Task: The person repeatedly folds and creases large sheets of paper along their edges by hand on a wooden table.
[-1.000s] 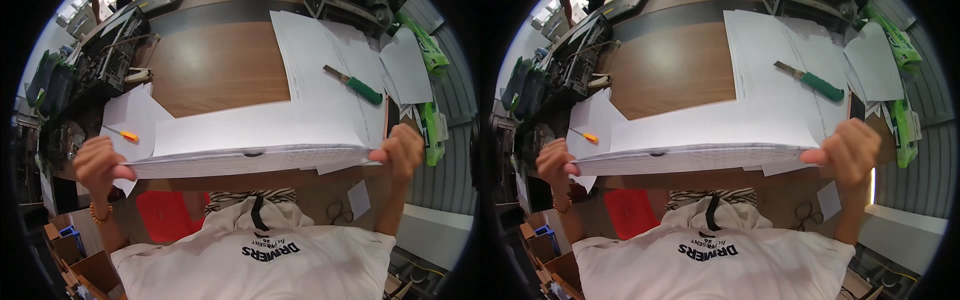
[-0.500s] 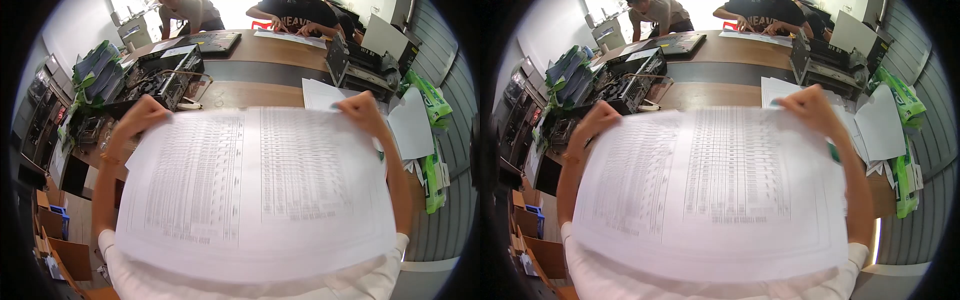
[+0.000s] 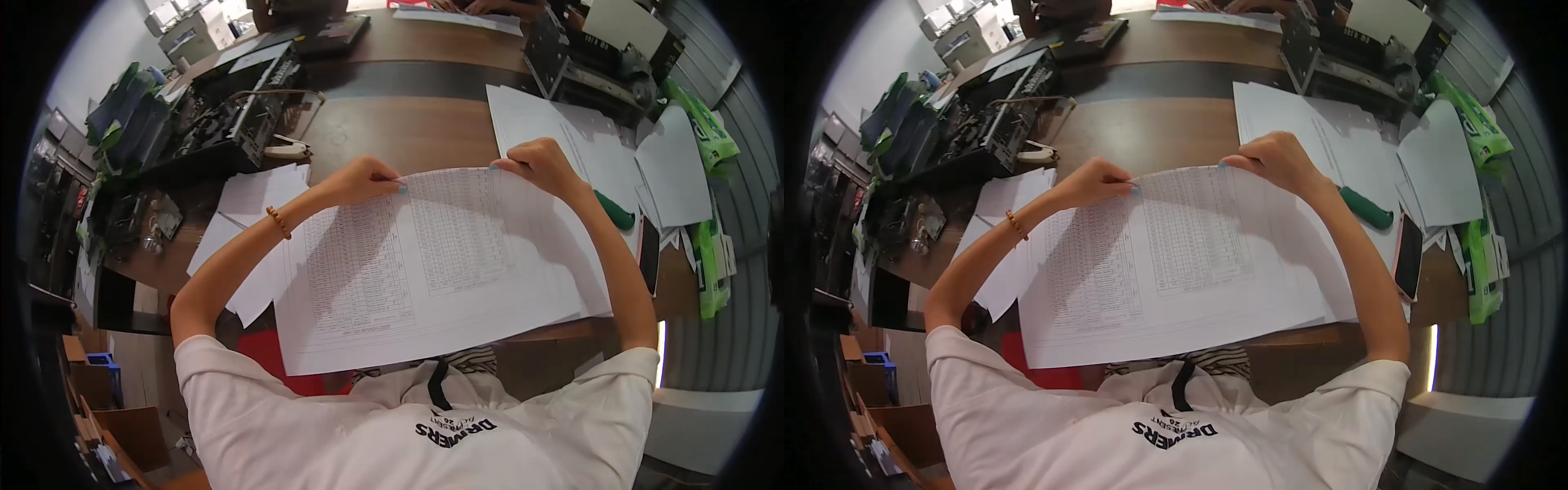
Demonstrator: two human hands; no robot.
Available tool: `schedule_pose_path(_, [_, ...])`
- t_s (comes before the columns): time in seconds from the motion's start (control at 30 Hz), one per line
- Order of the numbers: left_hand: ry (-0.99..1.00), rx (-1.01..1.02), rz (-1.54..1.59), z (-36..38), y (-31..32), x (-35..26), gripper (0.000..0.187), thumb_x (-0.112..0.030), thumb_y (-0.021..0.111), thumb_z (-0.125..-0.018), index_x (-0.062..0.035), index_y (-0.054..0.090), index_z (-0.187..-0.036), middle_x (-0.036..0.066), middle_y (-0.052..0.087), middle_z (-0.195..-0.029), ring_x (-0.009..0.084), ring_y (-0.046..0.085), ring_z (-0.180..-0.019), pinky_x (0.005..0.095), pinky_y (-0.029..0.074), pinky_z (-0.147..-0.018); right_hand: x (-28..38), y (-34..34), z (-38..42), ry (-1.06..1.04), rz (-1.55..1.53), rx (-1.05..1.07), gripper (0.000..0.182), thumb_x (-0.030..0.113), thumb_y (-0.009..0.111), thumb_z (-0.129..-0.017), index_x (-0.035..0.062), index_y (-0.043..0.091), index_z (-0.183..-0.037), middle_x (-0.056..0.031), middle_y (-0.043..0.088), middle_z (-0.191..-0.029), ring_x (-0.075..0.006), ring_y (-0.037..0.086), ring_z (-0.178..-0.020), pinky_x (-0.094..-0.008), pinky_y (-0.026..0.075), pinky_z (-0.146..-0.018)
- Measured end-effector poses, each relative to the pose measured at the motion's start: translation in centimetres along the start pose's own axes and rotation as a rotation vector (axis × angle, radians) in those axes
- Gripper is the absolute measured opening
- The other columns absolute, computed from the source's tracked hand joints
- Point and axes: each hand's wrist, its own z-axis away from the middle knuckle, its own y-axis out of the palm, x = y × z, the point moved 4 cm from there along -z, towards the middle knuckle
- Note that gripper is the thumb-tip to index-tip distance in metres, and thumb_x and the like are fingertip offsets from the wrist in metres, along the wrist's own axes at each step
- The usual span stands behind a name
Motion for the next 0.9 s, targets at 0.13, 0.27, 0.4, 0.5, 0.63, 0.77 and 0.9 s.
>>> schedule_pose_path(0.13, [-0.105, -0.105, 0.120, 0.6, 1.0, 0.0, 0.029, -0.013, 0.063, -0.086, 0.0008, 0.063, -0.112, 0.010, 0.068, -0.077, 0.0102, 0.059, -0.066, 0.0246, 0.047, -0.062, 1.0, 2.5, -0.2, -0.045, 0.227, -0.013, 0.026, 0.027, 0.064, -0.085, 0.0062, 0.060, -0.069, -0.0067, 0.059, -0.064, -0.0203, 0.056, -0.059, -0.0320, 0.046, -0.056])
schedule_pose_path(0.27, [-0.072, -0.110, 0.214, 0.3, 1.2, -0.7, 0.021, -0.012, 0.061, -0.087, 0.0013, 0.064, -0.103, 0.012, 0.068, -0.078, 0.0116, 0.060, -0.068, 0.0250, 0.048, -0.065, 4.8, 4.9, -3.0, -0.021, -0.115, -0.039, 0.016, 0.021, 0.066, -0.084, 0.0055, 0.069, -0.084, -0.0083, 0.065, -0.074, -0.0208, 0.062, -0.068, -0.0309, 0.050, -0.064])
schedule_pose_path(0.4, [0.013, -0.263, 0.153, 0.6, 0.8, 0.4, 0.015, -0.007, 0.062, -0.084, 0.0020, 0.069, -0.093, 0.011, 0.068, -0.080, 0.0130, 0.062, -0.069, 0.0248, 0.050, -0.069, 4.6, 6.9, -5.2, 0.159, -0.533, 0.186, 0.013, 0.010, 0.069, -0.079, 0.0036, 0.072, -0.090, -0.0094, 0.068, -0.081, -0.0212, 0.063, -0.072, -0.0301, 0.051, -0.067])
schedule_pose_path(0.5, [-0.030, -0.326, 0.060, 1.6, 0.4, -0.2, 0.013, -0.005, 0.064, -0.081, 0.0020, 0.070, -0.090, 0.012, 0.069, -0.083, 0.0156, 0.064, -0.070, 0.0259, 0.051, -0.070, 4.6, 7.7, -5.3, 0.176, -0.567, 0.208, 0.012, 0.006, 0.069, -0.078, 0.0029, 0.072, -0.089, -0.0097, 0.068, -0.082, -0.0218, 0.063, -0.073, -0.0306, 0.051, -0.068])
schedule_pose_path(0.63, [0.043, -0.363, -0.013, 1.8, 0.6, -0.1, 0.013, -0.002, 0.065, -0.078, 0.0020, 0.070, -0.089, 0.015, 0.069, -0.082, 0.0208, 0.067, -0.072, 0.0286, 0.053, -0.070, 4.9, 8.1, -5.1, 0.077, -0.485, 0.161, 0.012, 0.006, 0.069, -0.078, 0.0029, 0.071, -0.089, -0.0097, 0.066, -0.084, -0.0231, 0.064, -0.075, -0.0322, 0.052, -0.071])
schedule_pose_path(0.77, [0.064, -0.327, -0.016, 1.8, 0.5, -0.1, 0.013, -0.001, 0.064, -0.077, 0.0023, 0.069, -0.088, 0.016, 0.068, -0.082, 0.0235, 0.067, -0.074, 0.0301, 0.054, -0.072, 5.4, 8.0, -5.2, 0.023, -0.350, 0.202, 0.013, 0.007, 0.067, -0.079, 0.0032, 0.069, -0.091, -0.0090, 0.065, -0.089, -0.0237, 0.064, -0.080, -0.0326, 0.053, -0.073])
schedule_pose_path(0.9, [0.099, -0.293, -0.209, 2.0, 1.0, -0.3, 0.011, 0.000, 0.062, -0.080, 0.0007, 0.067, -0.090, 0.011, 0.066, -0.088, 0.0213, 0.066, -0.079, 0.0295, 0.054, -0.075, 5.8, 7.9, -5.0, -0.081, -0.105, 0.227, 0.013, 0.006, 0.064, -0.080, 0.0034, 0.064, -0.092, -0.0078, 0.063, -0.095, -0.0233, 0.063, -0.087, -0.0329, 0.054, -0.074])
